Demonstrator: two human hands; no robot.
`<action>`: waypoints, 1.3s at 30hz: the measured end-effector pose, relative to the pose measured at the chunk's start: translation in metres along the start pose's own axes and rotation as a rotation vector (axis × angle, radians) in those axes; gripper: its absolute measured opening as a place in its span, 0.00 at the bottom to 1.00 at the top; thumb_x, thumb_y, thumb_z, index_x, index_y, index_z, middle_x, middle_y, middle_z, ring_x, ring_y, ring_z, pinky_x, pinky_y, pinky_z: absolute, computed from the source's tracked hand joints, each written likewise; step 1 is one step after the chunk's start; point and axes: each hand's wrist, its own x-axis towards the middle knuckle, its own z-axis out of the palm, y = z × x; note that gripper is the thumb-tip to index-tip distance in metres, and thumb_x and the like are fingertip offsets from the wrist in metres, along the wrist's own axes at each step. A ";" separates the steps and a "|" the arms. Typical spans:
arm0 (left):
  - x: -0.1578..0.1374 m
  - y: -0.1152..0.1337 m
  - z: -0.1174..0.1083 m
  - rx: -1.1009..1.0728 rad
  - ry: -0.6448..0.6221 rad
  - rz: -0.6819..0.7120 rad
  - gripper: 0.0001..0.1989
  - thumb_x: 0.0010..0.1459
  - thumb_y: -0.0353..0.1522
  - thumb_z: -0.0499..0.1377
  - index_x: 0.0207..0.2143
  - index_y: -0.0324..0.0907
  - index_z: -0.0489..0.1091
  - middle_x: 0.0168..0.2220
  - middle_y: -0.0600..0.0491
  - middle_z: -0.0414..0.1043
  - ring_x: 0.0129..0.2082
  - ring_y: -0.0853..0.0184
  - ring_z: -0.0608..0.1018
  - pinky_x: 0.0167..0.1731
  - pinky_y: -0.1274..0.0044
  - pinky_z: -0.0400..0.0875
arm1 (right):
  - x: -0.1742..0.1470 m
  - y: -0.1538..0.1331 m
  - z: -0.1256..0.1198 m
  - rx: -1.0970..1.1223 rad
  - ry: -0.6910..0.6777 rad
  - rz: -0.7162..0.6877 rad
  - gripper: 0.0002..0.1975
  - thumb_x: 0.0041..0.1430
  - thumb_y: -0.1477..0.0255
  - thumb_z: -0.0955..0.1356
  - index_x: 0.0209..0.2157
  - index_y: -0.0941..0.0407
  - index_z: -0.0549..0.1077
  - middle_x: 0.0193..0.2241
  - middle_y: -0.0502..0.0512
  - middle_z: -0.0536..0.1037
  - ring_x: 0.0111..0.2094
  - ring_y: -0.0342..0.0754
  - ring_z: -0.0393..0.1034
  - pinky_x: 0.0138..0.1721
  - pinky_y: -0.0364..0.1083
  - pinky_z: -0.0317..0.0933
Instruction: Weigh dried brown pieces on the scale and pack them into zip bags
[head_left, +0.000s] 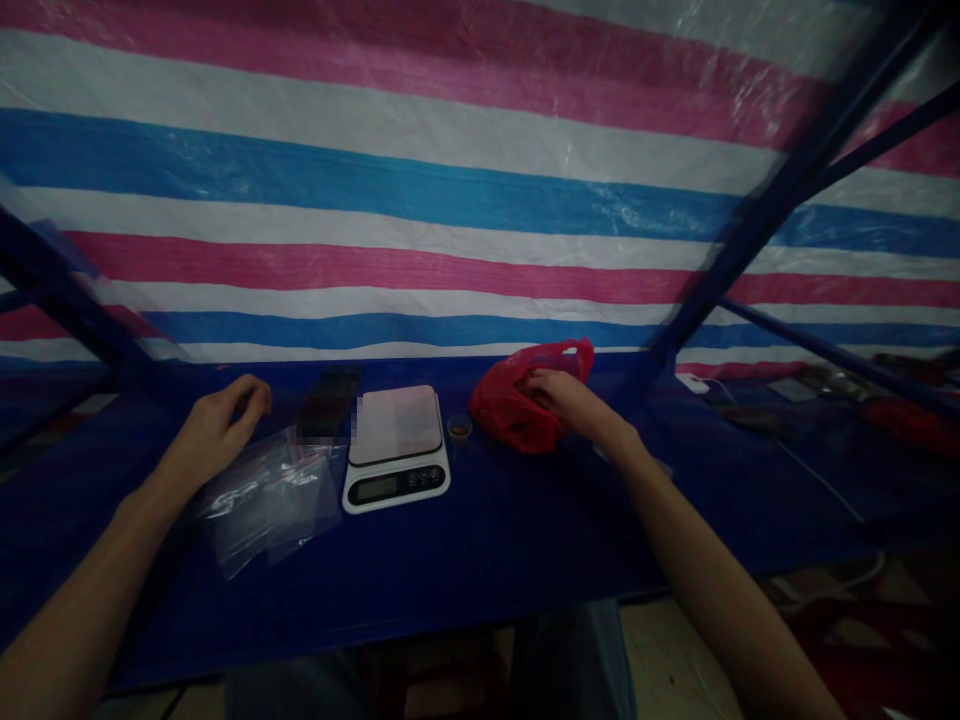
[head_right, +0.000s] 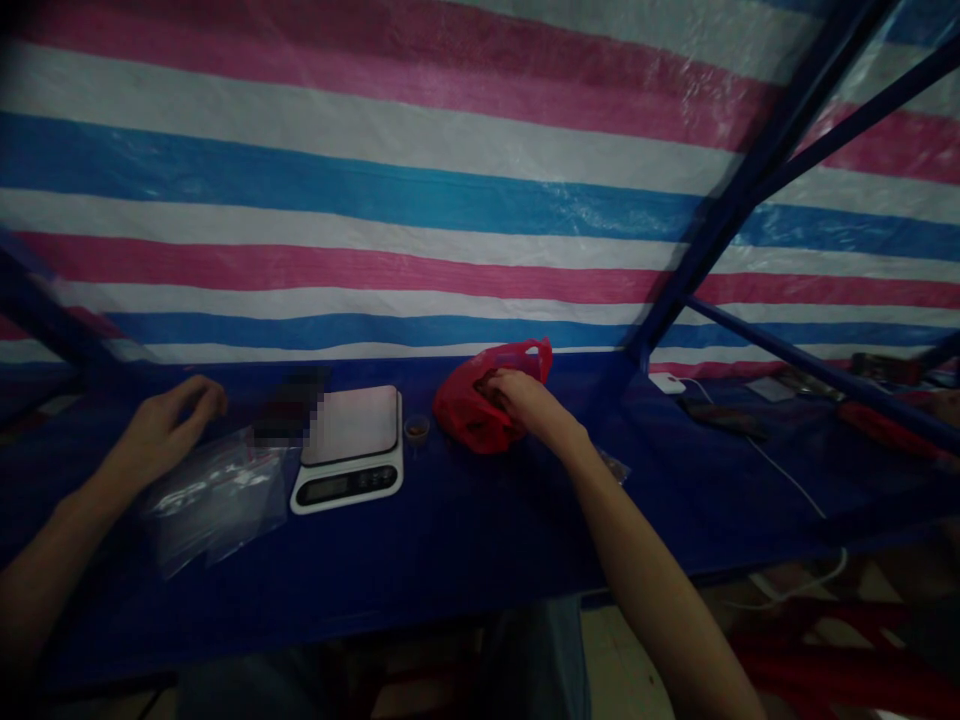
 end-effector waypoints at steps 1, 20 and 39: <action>0.000 -0.001 0.000 0.001 0.000 0.000 0.16 0.68 0.43 0.48 0.34 0.43 0.65 0.30 0.56 0.70 0.30 0.67 0.72 0.36 0.77 0.62 | 0.000 0.000 0.000 -0.017 0.014 0.000 0.13 0.61 0.84 0.65 0.39 0.57 0.80 0.43 0.60 0.82 0.44 0.52 0.76 0.49 0.49 0.67; 0.000 0.003 0.001 0.001 -0.015 0.025 0.16 0.67 0.43 0.48 0.34 0.43 0.65 0.29 0.56 0.70 0.29 0.67 0.72 0.35 0.77 0.63 | 0.030 -0.102 0.004 0.314 0.106 -0.204 0.08 0.60 0.82 0.70 0.36 0.57 0.80 0.36 0.55 0.83 0.38 0.47 0.76 0.44 0.45 0.66; -0.001 0.010 -0.002 0.031 -0.030 0.004 0.16 0.67 0.42 0.48 0.34 0.42 0.65 0.29 0.55 0.71 0.30 0.67 0.71 0.36 0.77 0.63 | 0.027 -0.078 -0.019 0.277 0.409 -0.051 0.14 0.63 0.80 0.64 0.41 0.55 0.81 0.40 0.56 0.83 0.42 0.49 0.77 0.48 0.48 0.67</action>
